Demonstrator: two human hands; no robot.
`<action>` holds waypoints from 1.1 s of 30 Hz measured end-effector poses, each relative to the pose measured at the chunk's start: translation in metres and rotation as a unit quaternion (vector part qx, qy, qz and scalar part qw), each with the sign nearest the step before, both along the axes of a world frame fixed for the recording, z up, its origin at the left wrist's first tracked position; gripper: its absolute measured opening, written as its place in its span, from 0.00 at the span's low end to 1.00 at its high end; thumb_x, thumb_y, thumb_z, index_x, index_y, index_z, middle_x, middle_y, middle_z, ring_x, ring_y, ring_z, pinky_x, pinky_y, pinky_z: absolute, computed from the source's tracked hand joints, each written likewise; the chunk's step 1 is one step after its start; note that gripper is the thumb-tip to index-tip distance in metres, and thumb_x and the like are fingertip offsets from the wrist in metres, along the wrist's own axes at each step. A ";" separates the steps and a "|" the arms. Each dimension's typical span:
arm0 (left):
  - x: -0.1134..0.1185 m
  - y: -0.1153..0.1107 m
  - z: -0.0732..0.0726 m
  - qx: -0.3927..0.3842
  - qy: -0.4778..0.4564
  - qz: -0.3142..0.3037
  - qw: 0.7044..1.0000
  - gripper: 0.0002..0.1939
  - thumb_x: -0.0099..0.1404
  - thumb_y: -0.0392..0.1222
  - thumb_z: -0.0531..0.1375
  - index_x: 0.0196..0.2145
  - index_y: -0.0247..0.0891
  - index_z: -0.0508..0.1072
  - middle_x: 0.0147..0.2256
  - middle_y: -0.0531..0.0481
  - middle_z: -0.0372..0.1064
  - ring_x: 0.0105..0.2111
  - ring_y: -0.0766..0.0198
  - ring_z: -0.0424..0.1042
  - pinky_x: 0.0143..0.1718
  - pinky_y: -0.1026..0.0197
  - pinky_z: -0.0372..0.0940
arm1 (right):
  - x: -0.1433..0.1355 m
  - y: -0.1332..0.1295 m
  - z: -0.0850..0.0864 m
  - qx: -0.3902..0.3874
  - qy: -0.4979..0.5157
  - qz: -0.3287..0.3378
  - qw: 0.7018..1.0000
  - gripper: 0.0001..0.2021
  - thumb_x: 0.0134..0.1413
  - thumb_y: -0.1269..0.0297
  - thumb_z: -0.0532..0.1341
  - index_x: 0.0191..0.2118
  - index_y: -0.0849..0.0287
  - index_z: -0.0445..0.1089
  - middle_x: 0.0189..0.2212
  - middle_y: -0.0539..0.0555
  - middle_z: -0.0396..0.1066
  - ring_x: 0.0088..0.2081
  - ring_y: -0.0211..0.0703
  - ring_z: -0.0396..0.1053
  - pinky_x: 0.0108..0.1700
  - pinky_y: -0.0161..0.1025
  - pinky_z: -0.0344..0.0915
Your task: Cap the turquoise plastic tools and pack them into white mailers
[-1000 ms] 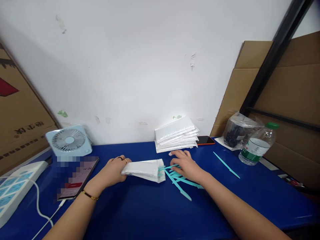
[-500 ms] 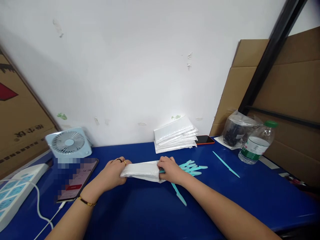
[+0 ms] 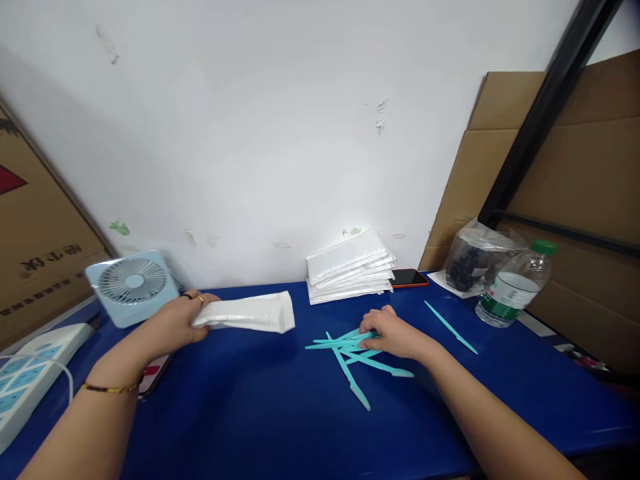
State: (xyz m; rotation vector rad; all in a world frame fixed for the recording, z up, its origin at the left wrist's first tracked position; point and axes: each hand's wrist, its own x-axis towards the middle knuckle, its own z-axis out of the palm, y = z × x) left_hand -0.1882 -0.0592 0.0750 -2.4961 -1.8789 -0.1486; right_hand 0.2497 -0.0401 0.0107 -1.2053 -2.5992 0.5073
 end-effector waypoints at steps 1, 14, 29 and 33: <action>0.000 0.007 -0.002 0.002 -0.009 -0.001 1.000 0.25 0.49 0.40 0.54 0.47 0.41 0.66 0.40 0.50 0.68 0.41 0.57 0.67 0.42 0.62 0.60 | 0.003 -0.002 0.000 -0.009 0.006 -0.003 1.000 0.11 0.47 0.54 0.62 0.29 0.56 0.71 0.30 0.49 0.70 0.37 0.44 0.64 0.43 0.43 0.49; 0.090 0.018 -0.096 -0.055 -0.002 -0.133 0.990 0.29 0.66 0.58 0.41 0.62 0.54 0.40 0.64 0.54 0.33 0.62 0.53 0.36 0.59 0.44 0.36 | 0.070 -0.017 -0.015 -0.084 0.016 -0.103 0.991 0.42 0.44 0.40 0.58 0.63 0.42 0.40 0.65 0.50 0.33 0.64 0.57 0.31 0.59 0.53 0.44; 0.125 0.019 -0.075 0.052 -0.112 -0.047 0.991 0.22 0.66 0.51 0.46 0.51 0.39 0.65 0.51 0.43 0.62 0.53 0.55 0.58 0.54 0.53 0.53 | 0.008 -0.026 -0.009 -0.046 -0.003 0.036 0.998 0.41 0.46 0.43 0.58 0.63 0.48 0.43 0.64 0.56 0.41 0.63 0.56 0.38 0.60 0.55 0.39; 0.163 0.016 -0.065 -0.011 -0.154 -0.125 0.980 0.11 0.62 0.44 0.51 0.38 0.41 0.71 0.38 0.50 0.68 0.37 0.63 0.68 0.39 0.62 0.62 | 0.012 0.015 -0.002 -0.010 0.052 -0.026 0.998 0.14 0.57 0.58 0.52 0.45 0.54 0.69 0.44 0.56 0.67 0.46 0.46 0.63 0.49 0.44 0.57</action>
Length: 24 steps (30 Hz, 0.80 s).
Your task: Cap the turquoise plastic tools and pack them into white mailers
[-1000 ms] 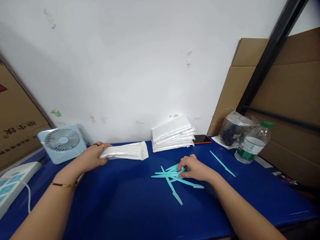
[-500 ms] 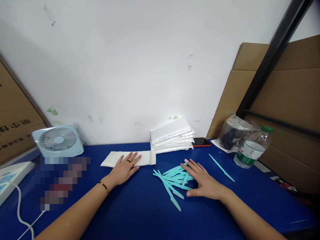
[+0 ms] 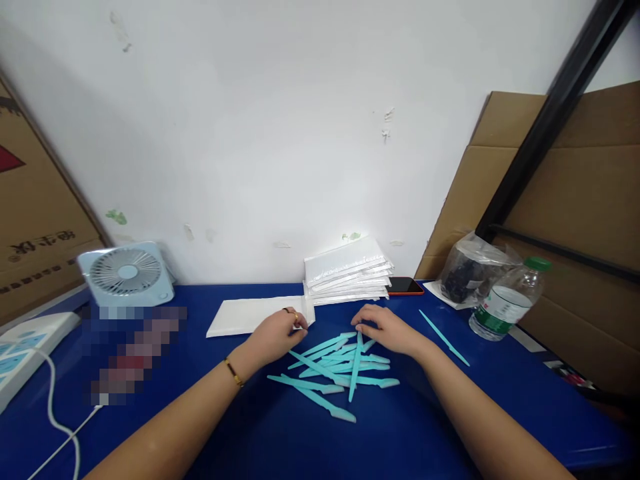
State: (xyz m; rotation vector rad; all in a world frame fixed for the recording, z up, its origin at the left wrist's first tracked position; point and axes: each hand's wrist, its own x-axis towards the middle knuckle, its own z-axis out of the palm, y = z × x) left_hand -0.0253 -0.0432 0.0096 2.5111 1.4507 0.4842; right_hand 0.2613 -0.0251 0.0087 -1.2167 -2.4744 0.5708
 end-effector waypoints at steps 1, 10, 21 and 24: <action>0.010 0.002 -0.001 -0.007 -0.002 -0.005 1.000 0.10 0.60 0.43 0.53 0.36 0.41 0.72 0.38 0.50 0.68 0.37 0.63 0.68 0.39 0.63 0.61 | -0.002 0.010 -0.002 -0.003 -0.005 -0.003 1.000 0.11 0.55 0.61 0.55 0.41 0.56 0.70 0.39 0.55 0.68 0.41 0.44 0.65 0.45 0.42 0.60; 0.033 0.012 -0.016 -0.100 0.049 -0.007 0.994 0.05 0.55 0.41 0.58 0.27 0.41 0.73 0.28 0.52 0.72 0.28 0.63 0.68 0.25 0.64 0.55 | -0.010 0.024 -0.027 -0.075 0.015 0.049 0.996 0.06 0.45 0.63 0.63 0.29 0.60 0.69 0.31 0.50 0.63 0.30 0.36 0.62 0.30 0.32 0.59; 0.025 0.017 -0.015 -0.023 0.017 -0.009 1.000 0.11 0.56 0.49 0.60 0.35 0.42 0.71 0.32 0.53 0.69 0.33 0.64 0.67 0.32 0.64 0.57 | 0.001 0.023 -0.009 -0.021 0.044 -0.001 0.999 0.08 0.51 0.60 0.59 0.31 0.58 0.71 0.33 0.52 0.65 0.34 0.39 0.63 0.37 0.37 0.60; 0.031 0.008 -0.015 -0.084 0.011 -0.041 0.996 0.14 0.51 0.52 0.62 0.32 0.42 0.73 0.30 0.53 0.69 0.29 0.65 0.67 0.27 0.65 0.56 | -0.021 0.011 -0.007 -0.026 0.010 0.047 0.998 0.07 0.49 0.60 0.61 0.32 0.56 0.72 0.34 0.52 0.65 0.38 0.42 0.63 0.42 0.39 0.58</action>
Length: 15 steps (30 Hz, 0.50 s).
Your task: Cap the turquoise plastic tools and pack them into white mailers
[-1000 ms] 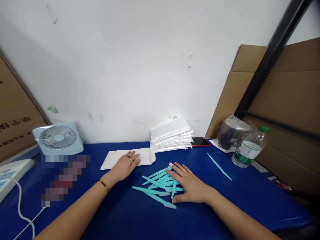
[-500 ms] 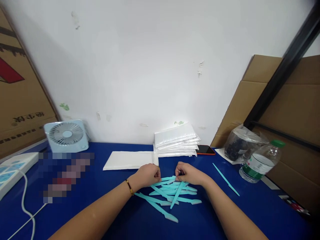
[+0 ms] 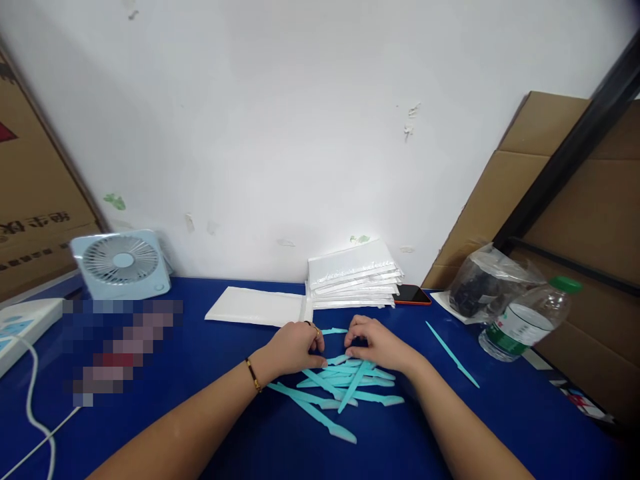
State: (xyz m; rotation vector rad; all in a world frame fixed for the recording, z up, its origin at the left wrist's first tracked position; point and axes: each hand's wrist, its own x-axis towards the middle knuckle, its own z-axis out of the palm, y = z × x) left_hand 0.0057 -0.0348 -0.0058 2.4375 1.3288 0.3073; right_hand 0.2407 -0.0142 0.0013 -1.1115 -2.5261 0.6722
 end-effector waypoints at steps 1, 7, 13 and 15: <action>0.001 -0.002 0.000 -0.020 0.003 -0.001 1.000 0.13 0.51 0.52 0.62 0.31 0.42 0.74 0.29 0.54 0.70 0.28 0.65 0.67 0.25 0.66 0.55 | -0.006 -0.002 -0.001 0.000 -0.015 0.008 1.000 0.07 0.47 0.60 0.63 0.32 0.56 0.72 0.34 0.51 0.64 0.39 0.42 0.63 0.43 0.39 0.58; 0.001 0.001 -0.003 -0.056 0.006 0.010 0.998 0.06 0.52 0.45 0.62 0.27 0.41 0.74 0.26 0.54 0.71 0.26 0.66 0.68 0.22 0.66 0.53 | -0.006 0.002 -0.010 -0.038 -0.026 0.049 0.998 0.08 0.48 0.59 0.62 0.28 0.58 0.70 0.31 0.50 0.63 0.37 0.39 0.63 0.40 0.36 0.58; -0.006 0.015 -0.002 0.033 0.013 0.059 0.998 0.06 0.56 0.43 0.59 0.31 0.41 0.73 0.30 0.53 0.71 0.31 0.64 0.69 0.31 0.64 0.57 | 0.030 0.014 -0.003 -0.011 0.003 -0.055 0.998 0.07 0.50 0.61 0.60 0.29 0.59 0.70 0.32 0.52 0.64 0.33 0.39 0.62 0.36 0.36 0.58; -0.005 0.015 -0.001 0.063 0.003 0.069 0.996 0.08 0.56 0.44 0.60 0.35 0.42 0.72 0.33 0.53 0.71 0.33 0.63 0.68 0.33 0.63 0.57 | 0.037 0.014 0.002 -0.001 -0.006 -0.055 0.998 0.06 0.50 0.61 0.61 0.31 0.57 0.71 0.34 0.52 0.64 0.36 0.40 0.62 0.39 0.37 0.58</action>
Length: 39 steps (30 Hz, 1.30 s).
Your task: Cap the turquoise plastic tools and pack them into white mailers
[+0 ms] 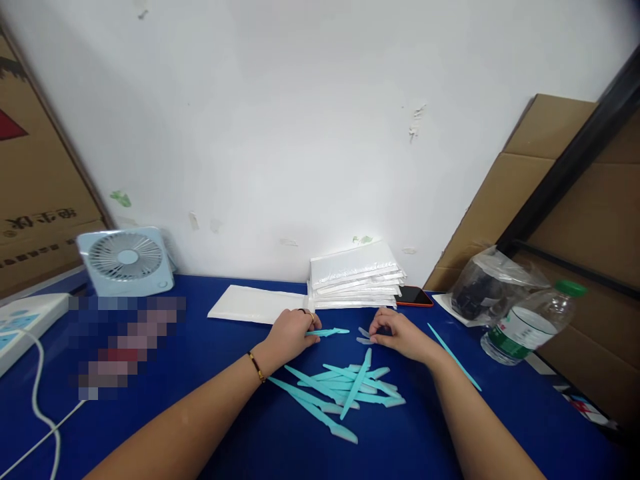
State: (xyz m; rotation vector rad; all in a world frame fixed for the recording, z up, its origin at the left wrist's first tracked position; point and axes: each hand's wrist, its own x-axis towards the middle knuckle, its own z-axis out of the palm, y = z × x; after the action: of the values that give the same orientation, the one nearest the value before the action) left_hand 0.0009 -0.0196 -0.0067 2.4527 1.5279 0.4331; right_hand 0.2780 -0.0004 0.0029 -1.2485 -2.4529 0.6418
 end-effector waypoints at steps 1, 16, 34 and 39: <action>0.002 -0.002 0.000 0.008 -0.008 -0.003 1.000 0.09 0.55 0.44 0.60 0.36 0.42 0.72 0.33 0.53 0.70 0.34 0.63 0.68 0.34 0.63 0.57 | 0.002 -0.001 0.002 -0.001 -0.008 0.017 1.000 0.06 0.49 0.62 0.61 0.33 0.56 0.71 0.35 0.51 0.64 0.38 0.41 0.62 0.41 0.38 0.57; 0.026 -0.030 -0.001 -0.039 -0.027 -0.108 0.993 0.10 0.62 0.45 0.54 0.29 0.41 0.74 0.30 0.53 0.72 0.30 0.64 0.69 0.28 0.64 0.54 | -0.018 -0.015 0.005 -0.032 -0.027 0.081 0.996 0.08 0.52 0.58 0.59 0.32 0.57 0.69 0.34 0.51 0.61 0.35 0.39 0.61 0.42 0.39 0.57; 0.016 -0.025 0.005 -0.088 -0.007 -0.085 0.992 0.06 0.55 0.45 0.60 0.28 0.42 0.73 0.24 0.56 0.69 0.24 0.69 0.65 0.22 0.67 0.50 | -0.029 -0.030 -0.005 -0.064 -0.036 0.093 0.993 0.08 0.41 0.62 0.66 0.30 0.58 0.71 0.32 0.49 0.63 0.32 0.36 0.63 0.32 0.32 0.58; 0.018 -0.030 0.006 -0.150 -0.018 -0.104 0.983 0.10 0.54 0.50 0.61 0.29 0.42 0.74 0.23 0.57 0.70 0.22 0.70 0.64 0.19 0.67 0.48 | -0.036 -0.034 -0.007 -0.056 -0.051 0.086 0.993 0.04 0.43 0.68 0.63 0.30 0.59 0.69 0.32 0.49 0.63 0.30 0.34 0.62 0.31 0.31 0.57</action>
State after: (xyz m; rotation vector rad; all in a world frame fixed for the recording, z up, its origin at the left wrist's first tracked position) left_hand 0.0185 -0.0496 -0.0006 2.3180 1.2050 0.1911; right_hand 0.2418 -0.0346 -0.0044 -1.1437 -2.6629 0.7906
